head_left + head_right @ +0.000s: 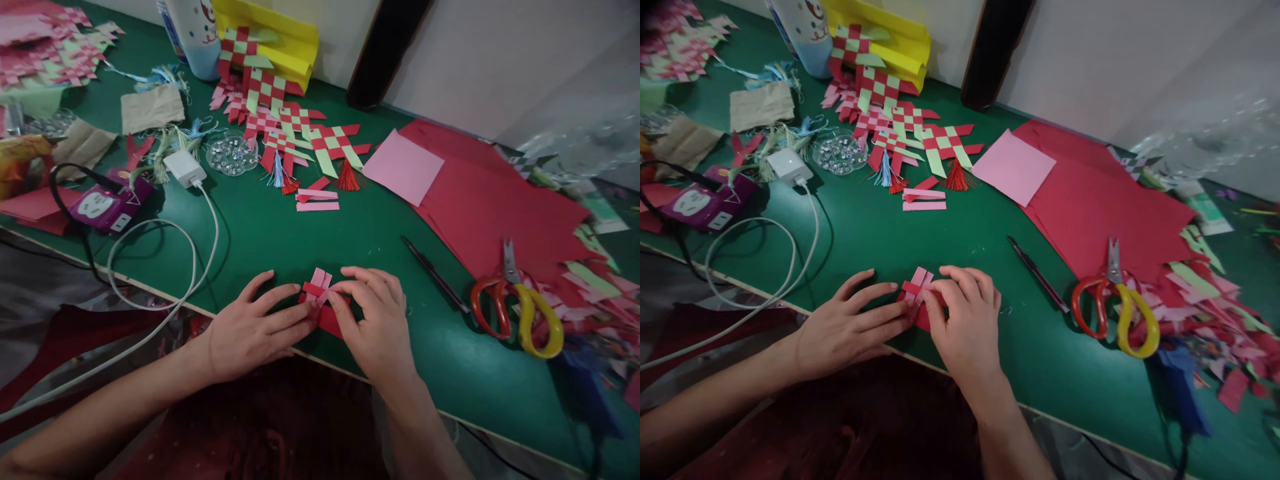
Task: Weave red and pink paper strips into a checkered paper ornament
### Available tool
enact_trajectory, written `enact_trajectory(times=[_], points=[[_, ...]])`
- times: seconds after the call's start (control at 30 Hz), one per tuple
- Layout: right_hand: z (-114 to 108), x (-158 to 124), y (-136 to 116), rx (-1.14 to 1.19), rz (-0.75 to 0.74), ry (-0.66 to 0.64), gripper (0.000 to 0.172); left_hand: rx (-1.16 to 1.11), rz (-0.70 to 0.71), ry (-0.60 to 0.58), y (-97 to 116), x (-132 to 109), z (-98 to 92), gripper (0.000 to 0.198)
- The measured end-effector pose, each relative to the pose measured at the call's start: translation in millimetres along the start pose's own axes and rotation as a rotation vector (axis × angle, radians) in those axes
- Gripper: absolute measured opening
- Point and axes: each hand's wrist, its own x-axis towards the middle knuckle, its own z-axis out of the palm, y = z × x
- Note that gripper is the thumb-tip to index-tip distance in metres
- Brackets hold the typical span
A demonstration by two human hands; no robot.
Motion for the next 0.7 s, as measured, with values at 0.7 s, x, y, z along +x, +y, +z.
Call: enact_trajectory(times=[0.7], points=[[-11,-16,1,0.124,0.006,-0.057,0.012,-0.001,-0.005,-0.018,0,0,1.2,0.036]])
